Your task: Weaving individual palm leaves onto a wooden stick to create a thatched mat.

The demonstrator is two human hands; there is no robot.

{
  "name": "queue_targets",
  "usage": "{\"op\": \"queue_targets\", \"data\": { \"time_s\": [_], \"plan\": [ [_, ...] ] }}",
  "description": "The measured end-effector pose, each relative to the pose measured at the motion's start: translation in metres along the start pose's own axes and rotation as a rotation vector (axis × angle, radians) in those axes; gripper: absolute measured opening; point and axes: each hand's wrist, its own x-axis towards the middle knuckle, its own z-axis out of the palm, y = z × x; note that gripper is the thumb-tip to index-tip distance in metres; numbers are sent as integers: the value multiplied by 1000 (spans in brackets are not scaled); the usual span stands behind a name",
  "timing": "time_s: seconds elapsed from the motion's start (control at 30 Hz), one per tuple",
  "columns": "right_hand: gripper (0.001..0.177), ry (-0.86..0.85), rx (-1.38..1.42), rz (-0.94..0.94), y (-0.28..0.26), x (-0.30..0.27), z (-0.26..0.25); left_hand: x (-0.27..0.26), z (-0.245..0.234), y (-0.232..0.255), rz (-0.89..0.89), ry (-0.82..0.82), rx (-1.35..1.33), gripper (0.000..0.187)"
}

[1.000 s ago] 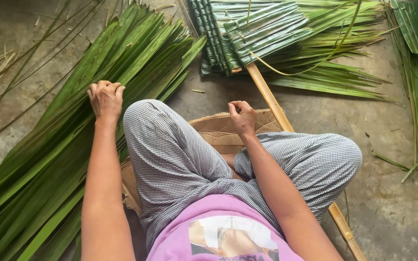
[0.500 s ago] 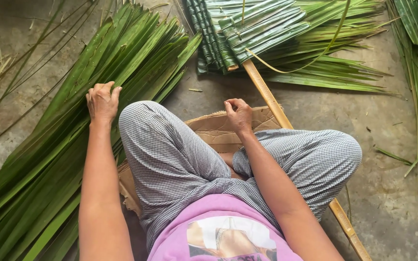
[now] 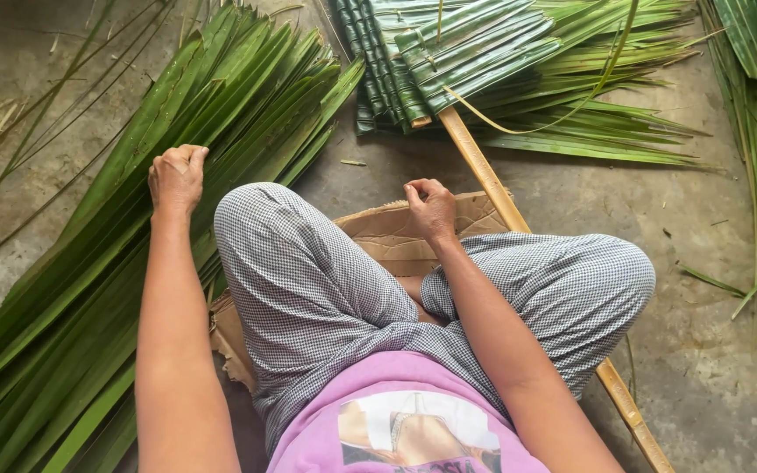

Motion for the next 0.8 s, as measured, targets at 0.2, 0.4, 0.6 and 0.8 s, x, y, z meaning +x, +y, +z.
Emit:
{"op": "queue_targets", "data": {
  "time_s": [0.2,0.4,0.6,0.8],
  "plan": [
    [9,-2,24,22,-2,0,-2,12,-13,1,45,177,-85,28],
    [13,3,80,21,-32,-3,-15,25,-81,34,217,89,-290,18],
    [15,-111,345,102,-40,0,-19,34,-135,92,35,-315,-201,21],
    [64,-525,989,226,-58,6,-31,25,-141,175,-53,-694,-229,24]
  ]
}}
